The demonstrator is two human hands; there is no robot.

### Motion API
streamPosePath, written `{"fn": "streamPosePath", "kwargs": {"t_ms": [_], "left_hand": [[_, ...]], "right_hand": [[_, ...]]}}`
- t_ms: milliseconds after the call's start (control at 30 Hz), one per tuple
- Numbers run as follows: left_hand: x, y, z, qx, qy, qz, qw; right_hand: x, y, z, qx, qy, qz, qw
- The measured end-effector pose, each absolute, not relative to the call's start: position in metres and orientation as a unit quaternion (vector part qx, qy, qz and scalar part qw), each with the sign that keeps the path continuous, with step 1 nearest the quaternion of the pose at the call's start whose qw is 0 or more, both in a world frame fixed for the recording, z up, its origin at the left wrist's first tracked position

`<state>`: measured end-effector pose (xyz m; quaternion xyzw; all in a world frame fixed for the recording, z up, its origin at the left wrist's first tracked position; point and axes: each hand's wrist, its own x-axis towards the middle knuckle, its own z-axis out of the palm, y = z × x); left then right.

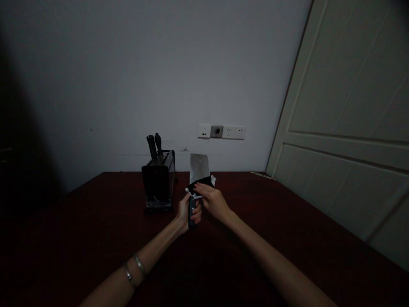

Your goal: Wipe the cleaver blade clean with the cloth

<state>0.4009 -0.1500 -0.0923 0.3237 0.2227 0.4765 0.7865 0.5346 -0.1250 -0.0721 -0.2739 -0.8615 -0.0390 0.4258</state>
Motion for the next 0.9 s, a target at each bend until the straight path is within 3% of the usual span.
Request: {"fn": "streamPosePath", "kwargs": {"t_ms": [600, 700, 833, 900], "left_hand": [[0.396, -0.147, -0.090, 0.341, 0.202, 0.465, 0.792], [0.395, -0.144, -0.090, 0.337, 0.192, 0.466, 0.795], [0.394, -0.143, -0.090, 0.336, 0.188, 0.456, 0.802], [0.394, -0.143, -0.090, 0.331, 0.184, 0.447, 0.810]], "right_hand": [[0.566, -0.121, -0.074, -0.275, -0.868, -0.051, 0.410], [0.574, -0.112, -0.072, -0.307, -0.832, -0.022, 0.461], [0.571, -0.105, -0.060, -0.368, -0.719, 0.018, 0.589], [0.569, -0.105, -0.052, -0.366, -0.714, 0.012, 0.596]]}}
